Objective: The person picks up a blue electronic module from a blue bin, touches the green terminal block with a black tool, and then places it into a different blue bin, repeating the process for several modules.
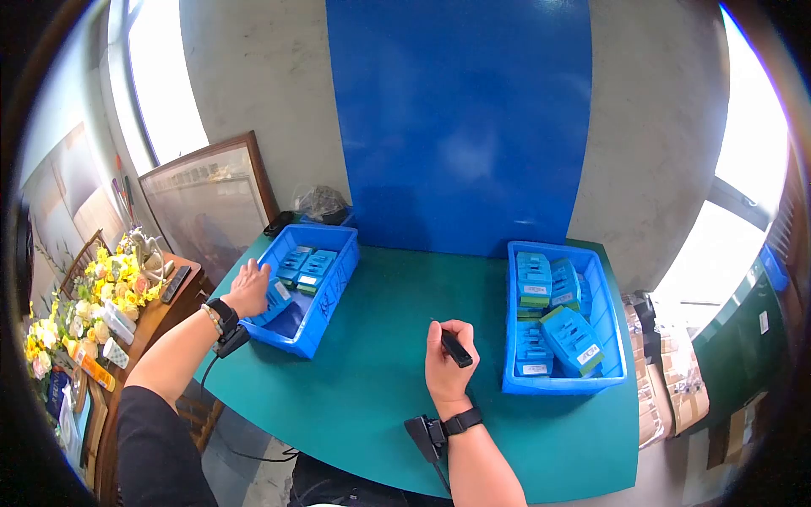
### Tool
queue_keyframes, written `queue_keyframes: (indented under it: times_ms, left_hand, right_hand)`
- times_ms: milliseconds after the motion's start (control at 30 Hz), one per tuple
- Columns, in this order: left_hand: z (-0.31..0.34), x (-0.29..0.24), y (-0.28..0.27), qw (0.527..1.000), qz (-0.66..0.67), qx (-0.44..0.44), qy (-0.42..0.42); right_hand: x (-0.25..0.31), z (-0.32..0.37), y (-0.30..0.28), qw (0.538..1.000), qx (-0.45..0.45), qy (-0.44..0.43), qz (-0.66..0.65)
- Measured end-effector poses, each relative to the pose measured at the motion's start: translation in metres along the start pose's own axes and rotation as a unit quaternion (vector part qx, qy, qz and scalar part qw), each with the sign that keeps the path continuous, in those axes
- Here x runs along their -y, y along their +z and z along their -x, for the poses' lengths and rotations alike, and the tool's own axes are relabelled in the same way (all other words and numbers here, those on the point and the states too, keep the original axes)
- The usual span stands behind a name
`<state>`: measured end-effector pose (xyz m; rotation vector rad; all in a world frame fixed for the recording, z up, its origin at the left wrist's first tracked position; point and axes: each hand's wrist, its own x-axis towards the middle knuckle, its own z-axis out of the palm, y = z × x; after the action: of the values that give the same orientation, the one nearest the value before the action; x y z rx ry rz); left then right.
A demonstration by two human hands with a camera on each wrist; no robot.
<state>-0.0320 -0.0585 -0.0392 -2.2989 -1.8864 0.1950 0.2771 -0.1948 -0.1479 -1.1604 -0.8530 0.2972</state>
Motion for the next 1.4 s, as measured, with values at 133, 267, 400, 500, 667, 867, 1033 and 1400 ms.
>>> queue_keyframes:
  times_ms: [133, 267, 400, 500, 667, 867, 1033, 1400]
  left_hand:
    - [-0.022, 0.025, 0.026, 0.997, 0.040, 0.062, 0.015]
    - [-0.032, 0.035, 0.033, 0.983, 0.017, 0.169, 0.064]
    - [-0.031, 0.031, 0.015, 0.987, 0.036, 0.114, 0.108]
    - [-0.013, -0.032, -0.041, 0.976, 0.184, 0.047, 0.104]
    - [0.036, -0.182, -0.115, 0.836, 0.398, 0.115, 0.360]
    - [0.061, -0.343, -0.135, 0.731, 0.319, 0.164, 0.580]
    - [0.045, -0.414, -0.111, 0.765, 0.175, 0.049, 0.617]
    - [0.023, -0.410, -0.112, 0.760, 0.227, 0.011, 0.609]
  right_hand:
    - [0.001, 0.000, 0.000, 1.000, 0.002, 0.002, 0.000]
    - [0.002, 0.001, 0.002, 1.000, 0.003, 0.007, -0.013]
    - [0.008, -0.001, 0.000, 0.999, -0.016, -0.040, -0.003]
    - [0.008, -0.002, 0.001, 0.998, -0.022, -0.054, 0.001]
    - [0.005, -0.003, 0.000, 0.998, -0.017, -0.041, 0.047]
    - [-0.054, 0.007, -0.003, 0.971, 0.047, -0.198, 0.123]
    - [-0.072, 0.016, 0.004, 0.982, 0.111, -0.128, 0.084]
    - [-0.065, 0.015, -0.001, 0.962, 0.102, -0.158, 0.199]
